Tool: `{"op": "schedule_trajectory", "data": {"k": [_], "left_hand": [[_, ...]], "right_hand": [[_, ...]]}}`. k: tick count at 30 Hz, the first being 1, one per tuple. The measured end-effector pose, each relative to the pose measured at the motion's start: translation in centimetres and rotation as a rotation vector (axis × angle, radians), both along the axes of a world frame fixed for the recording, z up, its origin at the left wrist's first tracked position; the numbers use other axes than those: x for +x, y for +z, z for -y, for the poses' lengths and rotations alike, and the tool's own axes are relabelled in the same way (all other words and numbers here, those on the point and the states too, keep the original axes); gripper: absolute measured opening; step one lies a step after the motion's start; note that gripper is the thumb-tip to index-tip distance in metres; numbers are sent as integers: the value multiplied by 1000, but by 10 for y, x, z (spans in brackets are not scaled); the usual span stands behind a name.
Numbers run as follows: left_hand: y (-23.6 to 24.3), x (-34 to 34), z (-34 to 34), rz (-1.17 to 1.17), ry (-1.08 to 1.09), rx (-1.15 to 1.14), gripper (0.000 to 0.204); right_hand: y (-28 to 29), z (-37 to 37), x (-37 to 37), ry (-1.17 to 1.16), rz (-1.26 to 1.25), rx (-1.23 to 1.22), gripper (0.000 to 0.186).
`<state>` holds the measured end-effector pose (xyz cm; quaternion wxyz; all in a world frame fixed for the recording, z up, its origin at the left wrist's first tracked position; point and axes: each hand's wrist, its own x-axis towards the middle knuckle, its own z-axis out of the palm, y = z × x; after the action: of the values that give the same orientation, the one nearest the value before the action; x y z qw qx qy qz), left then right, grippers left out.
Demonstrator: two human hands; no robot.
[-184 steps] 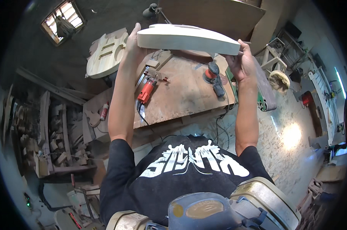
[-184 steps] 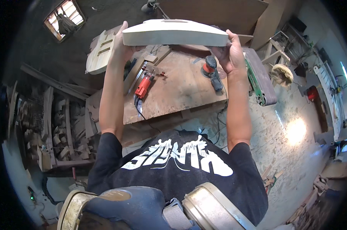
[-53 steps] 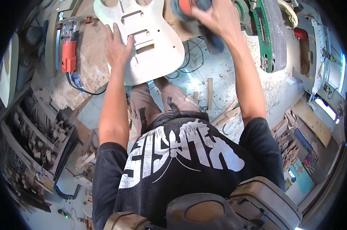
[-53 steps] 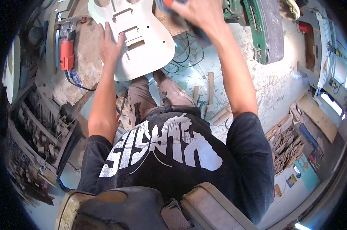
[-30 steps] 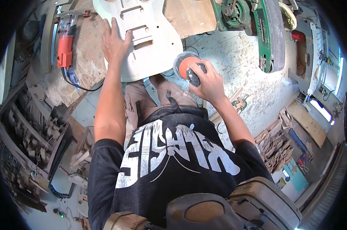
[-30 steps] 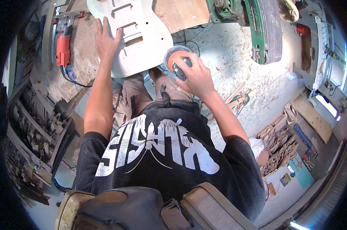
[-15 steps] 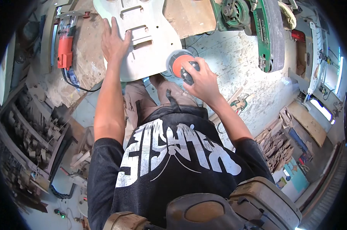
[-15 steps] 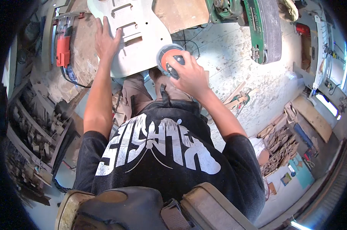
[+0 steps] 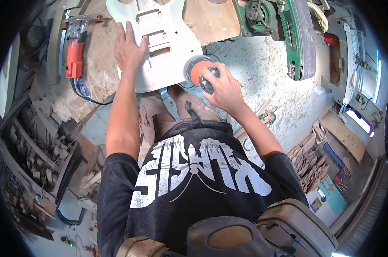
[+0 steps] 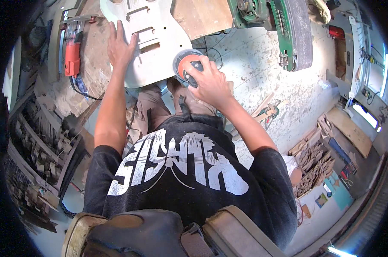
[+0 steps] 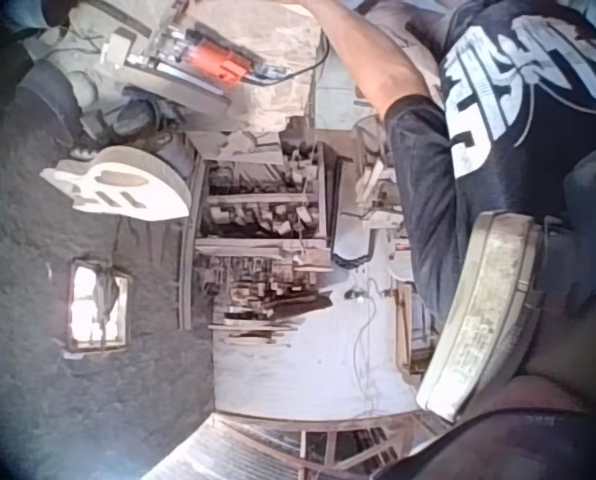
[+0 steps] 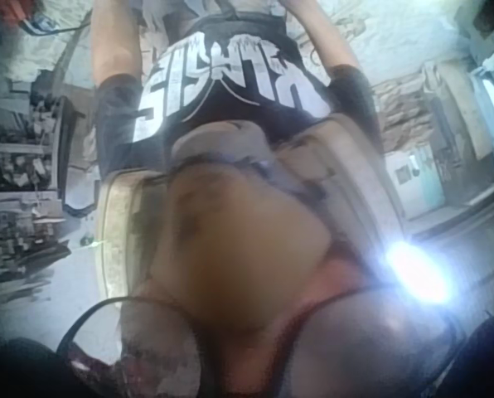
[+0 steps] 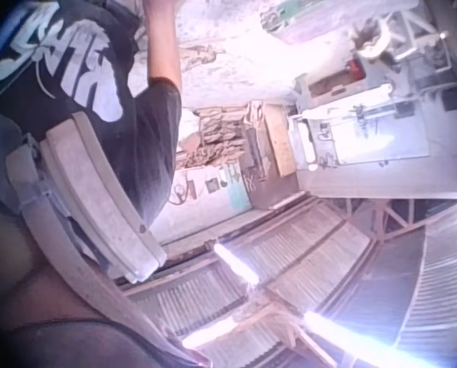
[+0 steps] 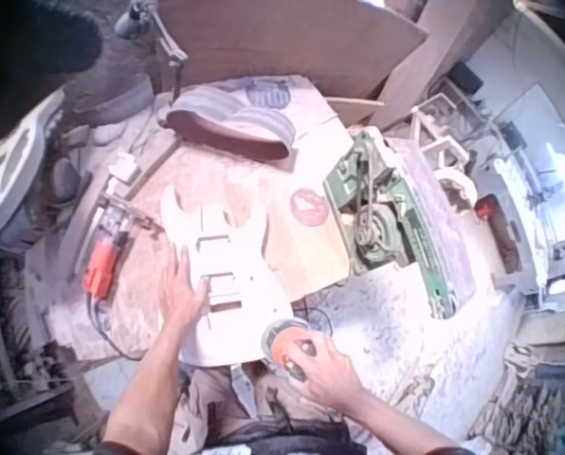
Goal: The person picks up a wooden guitar body, turns it over by hand, and then sands the surface using an orbital sander.
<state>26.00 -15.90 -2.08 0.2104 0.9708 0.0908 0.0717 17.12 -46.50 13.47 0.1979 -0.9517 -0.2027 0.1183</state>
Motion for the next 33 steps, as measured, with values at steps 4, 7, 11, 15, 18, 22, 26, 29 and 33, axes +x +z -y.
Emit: {"op": "schedule_trajectory", "data": {"k": [4, 7, 11, 15, 18, 22, 26, 29, 33], "left_hand": [[0, 2, 0, -1, 9, 3, 83], [-2, 0, 0, -4, 12, -16, 84], [-2, 2, 0, -8, 14, -13, 85], [-2, 3, -1, -15, 13, -32, 86], [-1, 2, -1, -32, 10, -36, 86], [-2, 2, -1, -12, 10, -35, 86], [-5, 4, -1, -5, 18, -17, 86], [-3, 4, -1, 4, 7, -23, 85], [-1, 4, -3, -26, 17, -52, 85]], "right_hand": [[-5, 22, -11, -18, -21, -19, 64], [-8, 25, -12, -43, -20, -11, 64], [-3, 3, 7, -18, -13, 24, 65], [-1, -8, 14, 45, -42, 19, 64], [-4, 6, 8, 4, -61, 4, 65], [-7, 23, 10, -58, -39, -1, 66], [-2, 7, 29, -74, -5, 0, 65], [7, -18, 42, -43, -82, -36, 67], [2, -15, 44, -11, -68, -17, 66]]}}
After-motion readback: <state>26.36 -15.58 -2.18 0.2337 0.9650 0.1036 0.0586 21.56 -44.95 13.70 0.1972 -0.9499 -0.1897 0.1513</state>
